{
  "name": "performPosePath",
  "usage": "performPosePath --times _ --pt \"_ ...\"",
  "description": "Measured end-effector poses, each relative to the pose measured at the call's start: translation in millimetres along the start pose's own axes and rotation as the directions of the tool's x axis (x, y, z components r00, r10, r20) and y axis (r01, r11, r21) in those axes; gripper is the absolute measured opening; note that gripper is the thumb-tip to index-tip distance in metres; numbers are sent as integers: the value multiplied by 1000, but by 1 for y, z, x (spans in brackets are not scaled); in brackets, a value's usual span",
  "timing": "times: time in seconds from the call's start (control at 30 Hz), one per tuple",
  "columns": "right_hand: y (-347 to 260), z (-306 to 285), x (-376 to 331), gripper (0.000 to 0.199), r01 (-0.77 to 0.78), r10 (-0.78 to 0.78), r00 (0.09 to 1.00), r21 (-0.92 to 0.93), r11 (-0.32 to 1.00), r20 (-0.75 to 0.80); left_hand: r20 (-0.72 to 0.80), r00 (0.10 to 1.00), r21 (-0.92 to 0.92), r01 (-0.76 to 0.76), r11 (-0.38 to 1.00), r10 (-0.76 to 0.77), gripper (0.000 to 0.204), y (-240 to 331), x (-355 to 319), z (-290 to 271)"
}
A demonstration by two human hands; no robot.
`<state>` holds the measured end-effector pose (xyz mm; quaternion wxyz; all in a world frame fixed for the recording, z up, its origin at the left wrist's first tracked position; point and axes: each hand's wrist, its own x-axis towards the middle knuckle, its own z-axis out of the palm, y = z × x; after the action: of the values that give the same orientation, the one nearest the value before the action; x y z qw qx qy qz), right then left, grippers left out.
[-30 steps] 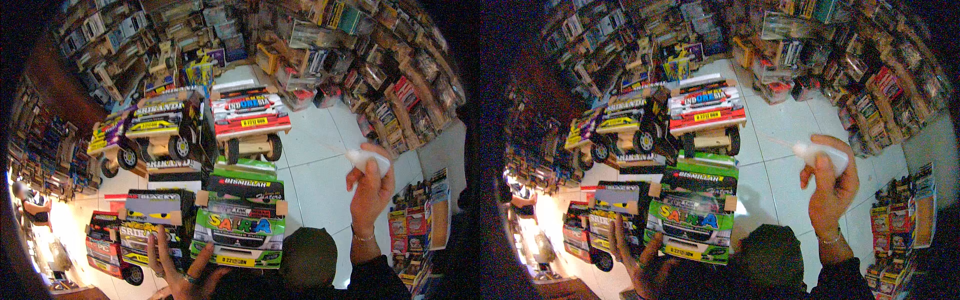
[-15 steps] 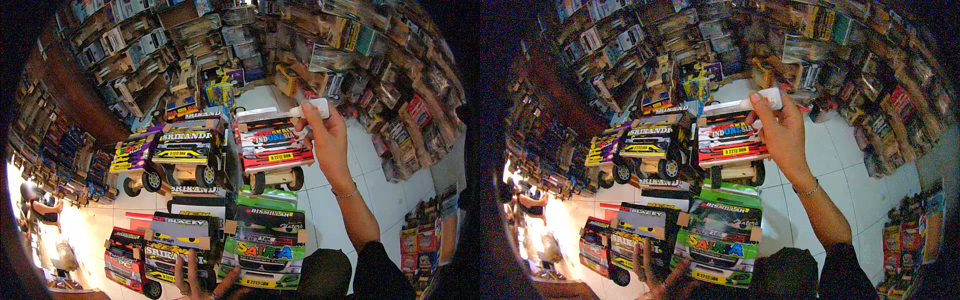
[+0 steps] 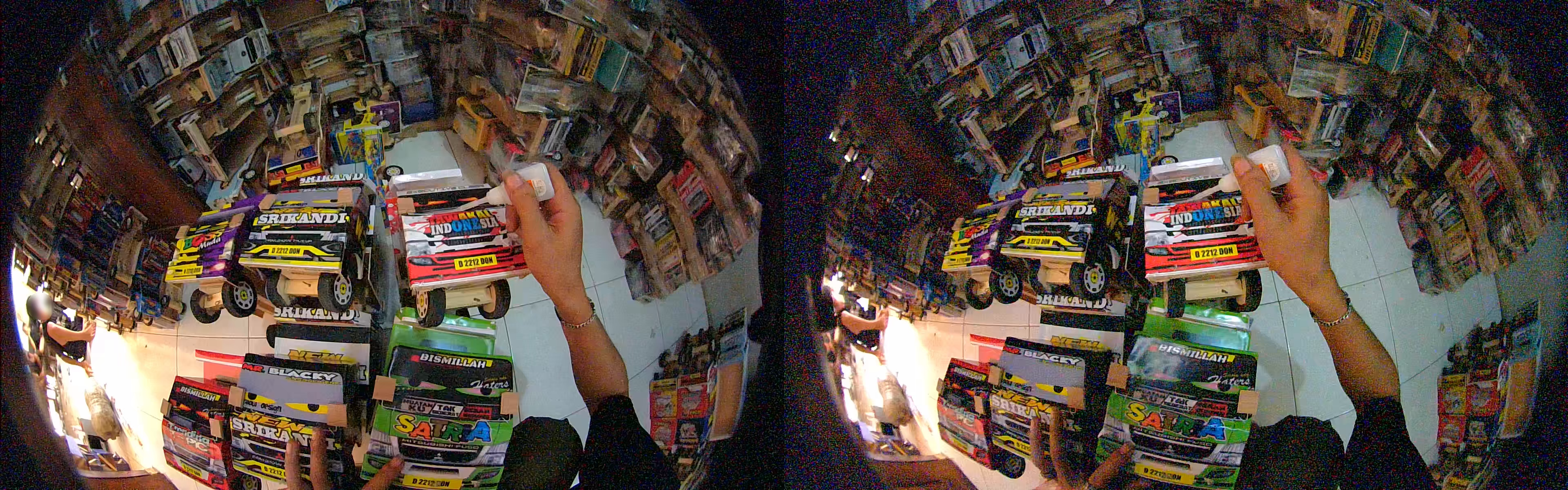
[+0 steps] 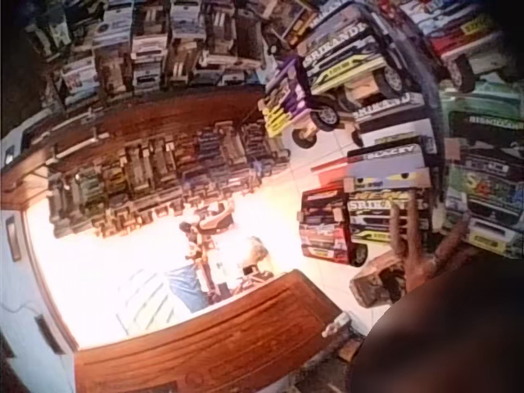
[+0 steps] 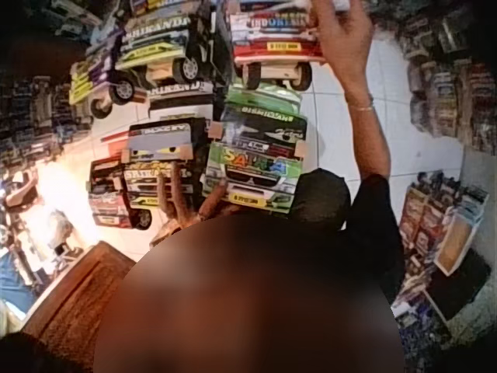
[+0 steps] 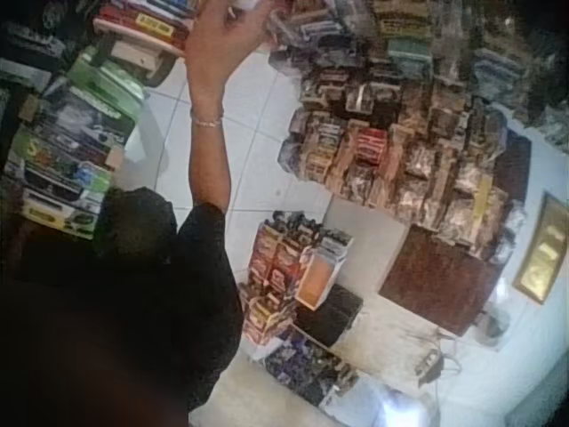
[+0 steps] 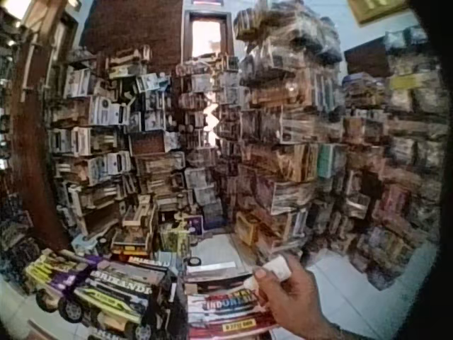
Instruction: The person assembles wooden toy cars on the floor, using a small hammer to tap parts into place and a utility knife to open boxes. They also apply glue to the toy components.
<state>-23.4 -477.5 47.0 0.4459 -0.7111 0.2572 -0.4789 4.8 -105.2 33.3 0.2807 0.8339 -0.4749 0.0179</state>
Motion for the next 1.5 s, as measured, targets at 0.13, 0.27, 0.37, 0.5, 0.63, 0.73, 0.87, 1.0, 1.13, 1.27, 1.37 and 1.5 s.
performPosePath --times 0.13,0.27,0.37,0.5,0.63,0.73,0.87,1.0,1.13,1.27,1.37,1.5 --pt "1 1 1 22 13 -13 1000 11 1000 18 7 1000 -3 9 1000 -9 51 0 -1 -1" --pt "1 4 2 23 11 -12 999 30 999 31 17 1000 0 6 1000 -6 52 0 0 -2" --pt "2 6 4 23 9 -9 1000 -1 1000 19 1 1000 -1 -7 1000 7 53 0 0 -2" --pt "3 7 2 24 -42 44 998 69 997 -33 12 1000 -25 0 1000 0 56 -2 -5 0" --pt "0 4 1 25 -55 57 998 55 997 -38 -10 1000 -123 6 992 -7 63 -8 -14 -4" --pt "2 5 4 25 -85 90 995 101 991 -47 -89 992 -49 -97 994 92 78 -17 -17 -22" --pt "7 4 4 26 -116 126 990 132 984 -67 95 994 112 -64 992 53 69 -17 -14 -92" --pt "9 1 0 26 -132 145 987 158 979 -73 135 969 -25 -203 979 204 52 -28 58 -107" --pt "6 4 -3 24 -175 194 979 218 960 -69 231 941 -386 -144 911 247 63 -38 190 -42" --pt "3 5 -3 25 -205 228 970 229 952 -80 476 860 -281 -52 958 186 102 -34 273 9" --pt "2 -2 -4 27 -233 270 960 332 914 -69 370 862 -185 -299 936 348 116 -27 291 24" --pt "3 -6 -5 22 -256 320 942 407 877 -98 487 809 -191 -270 944 330 122 -23 304 19"
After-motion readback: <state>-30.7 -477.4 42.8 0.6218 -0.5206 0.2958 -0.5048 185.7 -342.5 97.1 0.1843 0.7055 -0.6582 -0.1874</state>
